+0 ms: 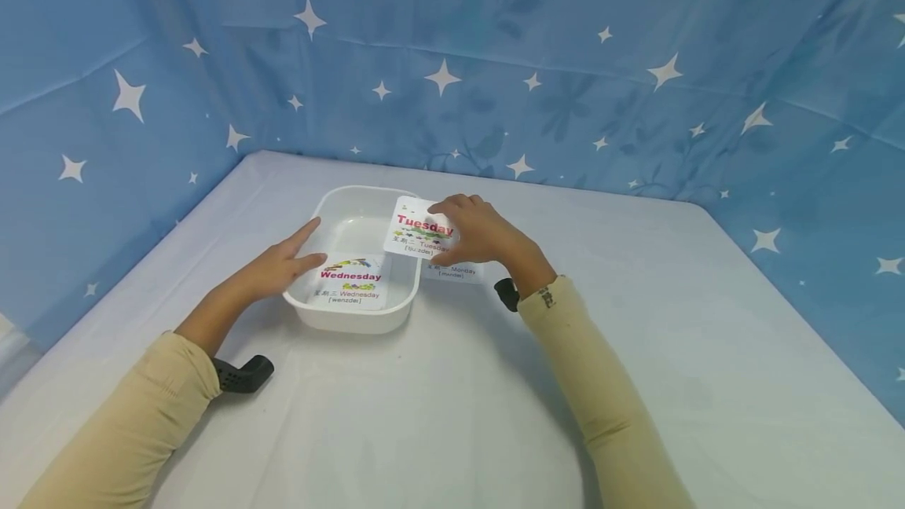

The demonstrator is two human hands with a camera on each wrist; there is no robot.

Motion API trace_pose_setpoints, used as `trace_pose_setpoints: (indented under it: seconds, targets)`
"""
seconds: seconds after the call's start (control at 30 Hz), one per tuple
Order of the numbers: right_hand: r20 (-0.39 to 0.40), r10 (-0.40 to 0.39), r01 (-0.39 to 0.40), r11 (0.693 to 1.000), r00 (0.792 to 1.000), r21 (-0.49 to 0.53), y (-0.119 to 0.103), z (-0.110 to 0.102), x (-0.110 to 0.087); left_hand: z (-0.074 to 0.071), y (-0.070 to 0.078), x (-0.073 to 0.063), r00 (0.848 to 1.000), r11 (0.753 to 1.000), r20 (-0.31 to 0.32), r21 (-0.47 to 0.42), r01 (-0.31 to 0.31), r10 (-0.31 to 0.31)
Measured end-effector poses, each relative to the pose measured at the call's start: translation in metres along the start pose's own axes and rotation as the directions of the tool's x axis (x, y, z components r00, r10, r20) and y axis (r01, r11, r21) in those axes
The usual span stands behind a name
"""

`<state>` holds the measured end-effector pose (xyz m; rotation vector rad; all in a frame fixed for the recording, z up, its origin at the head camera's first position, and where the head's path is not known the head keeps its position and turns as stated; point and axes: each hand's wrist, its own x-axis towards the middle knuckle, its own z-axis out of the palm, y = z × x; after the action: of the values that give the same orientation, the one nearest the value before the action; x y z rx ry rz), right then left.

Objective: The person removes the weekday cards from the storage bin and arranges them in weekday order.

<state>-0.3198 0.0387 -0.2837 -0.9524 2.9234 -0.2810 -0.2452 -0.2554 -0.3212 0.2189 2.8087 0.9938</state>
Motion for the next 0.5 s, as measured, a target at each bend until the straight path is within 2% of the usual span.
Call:
trace_pose_setpoints:
  seconds: [0.2, 0.5]
  targets:
    - [0.055, 0.000, -0.005, 0.995, 0.998, 0.095, 0.020, 0.003, -0.008, 0.000, 0.000, -0.001, 1.000, 1.000, -0.001, -0.013, 0.003, -0.003]
    - [0.050, 0.063, -0.065, 0.997, 0.997, 0.052, 0.061, 0.005, -0.025, 0.000, 0.000, -0.001, 1.000, 1.000, -0.003, -0.016, -0.005, 0.005]
